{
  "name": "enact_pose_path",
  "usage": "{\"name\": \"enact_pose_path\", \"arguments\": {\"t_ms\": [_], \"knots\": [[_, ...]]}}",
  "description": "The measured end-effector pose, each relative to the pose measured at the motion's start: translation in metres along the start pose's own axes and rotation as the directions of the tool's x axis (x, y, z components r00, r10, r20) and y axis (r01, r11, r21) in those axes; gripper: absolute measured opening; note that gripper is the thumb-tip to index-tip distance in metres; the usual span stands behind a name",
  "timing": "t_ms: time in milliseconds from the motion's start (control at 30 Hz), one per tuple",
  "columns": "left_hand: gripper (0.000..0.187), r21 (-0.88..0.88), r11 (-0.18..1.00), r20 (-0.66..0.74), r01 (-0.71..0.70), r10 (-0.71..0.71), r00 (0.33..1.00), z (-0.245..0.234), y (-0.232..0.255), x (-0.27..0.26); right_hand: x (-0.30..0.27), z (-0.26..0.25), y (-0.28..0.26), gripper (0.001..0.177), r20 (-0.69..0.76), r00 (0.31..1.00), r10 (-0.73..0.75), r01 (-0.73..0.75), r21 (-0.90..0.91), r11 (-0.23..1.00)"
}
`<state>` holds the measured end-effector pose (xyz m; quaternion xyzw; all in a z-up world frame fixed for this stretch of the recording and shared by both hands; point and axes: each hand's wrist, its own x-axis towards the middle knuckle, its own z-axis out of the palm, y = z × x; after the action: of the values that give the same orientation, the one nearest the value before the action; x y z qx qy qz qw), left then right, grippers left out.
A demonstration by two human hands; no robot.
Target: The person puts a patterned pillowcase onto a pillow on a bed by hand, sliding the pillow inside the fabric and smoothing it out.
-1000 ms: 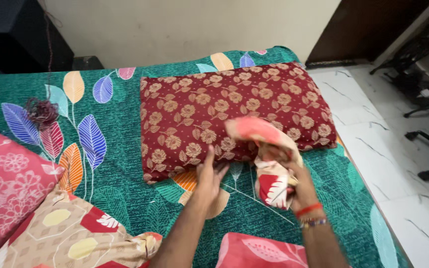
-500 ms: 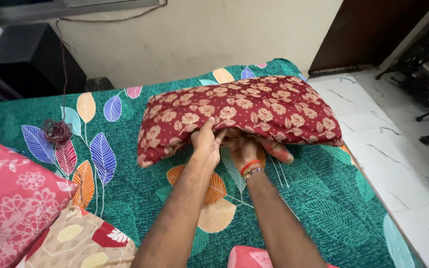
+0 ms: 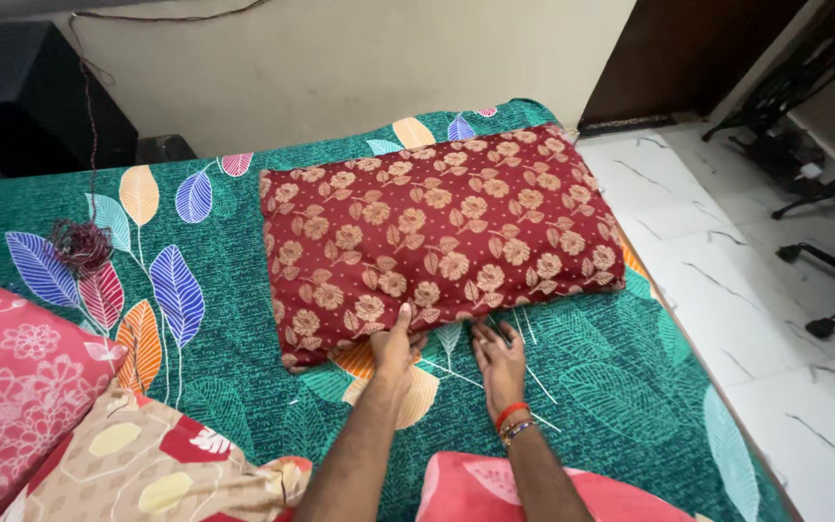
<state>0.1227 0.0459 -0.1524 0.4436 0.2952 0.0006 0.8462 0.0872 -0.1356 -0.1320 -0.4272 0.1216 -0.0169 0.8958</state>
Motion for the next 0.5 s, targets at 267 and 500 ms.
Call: {"name": "enact_pose_path", "arguments": {"t_ms": [267, 500], "knots": [[0.048, 0.898, 0.026, 0.424, -0.439, 0.217, 0.879, -0.048, 0.092, -0.171, -0.025, -0.048, 0.026, 0.062, 0.106, 0.994, 0.014, 0.029, -0.390, 0.920], [0.093, 0.839, -0.544, 0.181, -0.014, 0.255, 0.950, -0.123, 0.162, -0.336, -0.120, -0.029, -0.012, 0.055, 0.318, 0.948, -0.030, 0.313, -0.903, 0.294]]}}
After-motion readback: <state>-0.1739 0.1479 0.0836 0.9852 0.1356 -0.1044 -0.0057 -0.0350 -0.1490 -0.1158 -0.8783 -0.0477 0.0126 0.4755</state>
